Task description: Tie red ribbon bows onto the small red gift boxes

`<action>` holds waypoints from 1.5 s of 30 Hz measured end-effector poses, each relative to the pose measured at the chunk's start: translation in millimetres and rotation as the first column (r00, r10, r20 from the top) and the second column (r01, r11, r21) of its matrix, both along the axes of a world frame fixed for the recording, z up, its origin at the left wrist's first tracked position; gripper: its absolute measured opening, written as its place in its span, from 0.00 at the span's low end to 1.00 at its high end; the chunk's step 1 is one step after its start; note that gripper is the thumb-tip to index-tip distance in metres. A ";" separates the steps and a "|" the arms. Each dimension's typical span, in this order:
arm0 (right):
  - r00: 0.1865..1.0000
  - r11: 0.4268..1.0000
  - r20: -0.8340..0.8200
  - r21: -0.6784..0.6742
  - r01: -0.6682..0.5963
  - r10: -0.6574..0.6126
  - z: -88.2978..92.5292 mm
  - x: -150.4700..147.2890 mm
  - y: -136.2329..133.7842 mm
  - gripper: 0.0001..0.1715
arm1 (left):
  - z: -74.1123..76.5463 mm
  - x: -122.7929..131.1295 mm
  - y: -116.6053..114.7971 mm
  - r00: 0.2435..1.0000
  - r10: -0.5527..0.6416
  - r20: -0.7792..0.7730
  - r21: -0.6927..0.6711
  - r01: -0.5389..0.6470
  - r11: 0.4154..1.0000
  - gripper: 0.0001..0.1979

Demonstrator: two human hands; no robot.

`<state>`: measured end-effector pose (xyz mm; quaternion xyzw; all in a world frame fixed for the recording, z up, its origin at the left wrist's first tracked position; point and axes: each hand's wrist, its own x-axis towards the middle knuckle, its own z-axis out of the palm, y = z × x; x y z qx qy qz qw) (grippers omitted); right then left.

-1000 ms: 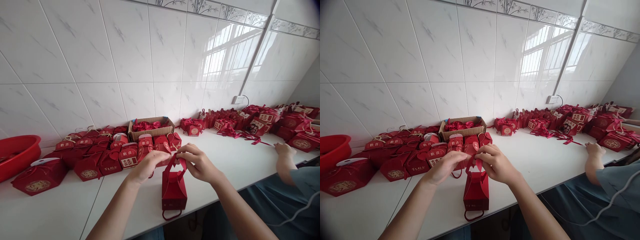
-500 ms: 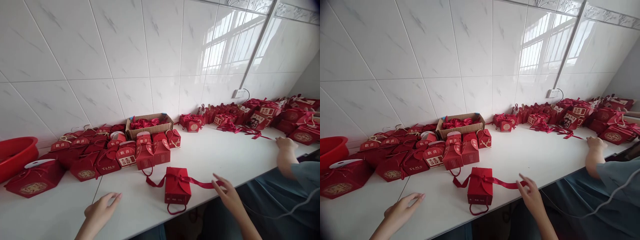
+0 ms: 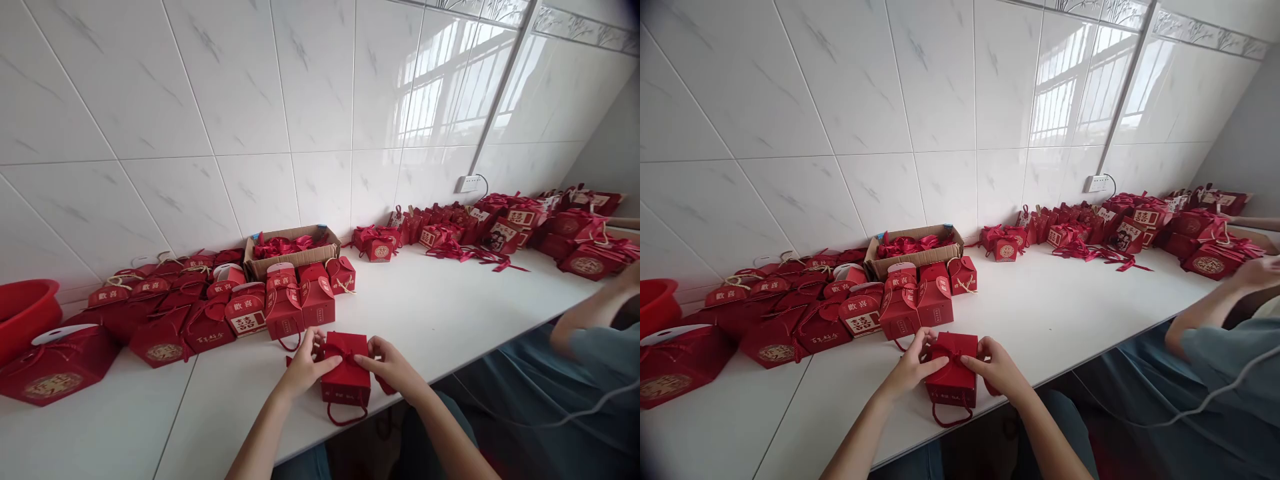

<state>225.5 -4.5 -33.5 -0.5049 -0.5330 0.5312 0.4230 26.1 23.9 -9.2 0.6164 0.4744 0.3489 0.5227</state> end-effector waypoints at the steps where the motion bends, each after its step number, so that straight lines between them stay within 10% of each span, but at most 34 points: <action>1: 1.000 0.999 0.008 -0.040 -0.007 0.007 0.8 0.5 -0.1 0.27 | -0.8 0.4 0.1 1.000 -0.006 0.010 -0.051 0.006 0.999 0.20; 16: 0.935 0.934 -0.023 -0.035 -0.355 0.355 21.9 32.6 -11.9 0.24 | -12.6 -10.1 -11.8 0.999 0.049 -0.025 -0.062 -0.050 0.997 0.26; 24: 0.951 0.922 -0.091 0.288 -0.258 0.295 41.5 16.1 -22.7 0.16 | -15.7 -4.0 -20.0 0.983 0.146 -0.116 0.025 -0.144 0.989 0.27; 35: 0.935 0.996 -0.342 0.011 -0.094 0.092 39.5 -7.4 -23.3 0.20 | -17.6 -0.8 -31.7 0.986 0.125 -0.107 0.001 -0.125 0.992 0.23; 45: 0.982 0.981 -0.018 0.050 -0.186 0.187 50.2 27.2 -40.3 0.21 | -11.3 -0.7 -32.9 0.984 0.158 -0.087 0.000 -0.158 0.987 0.23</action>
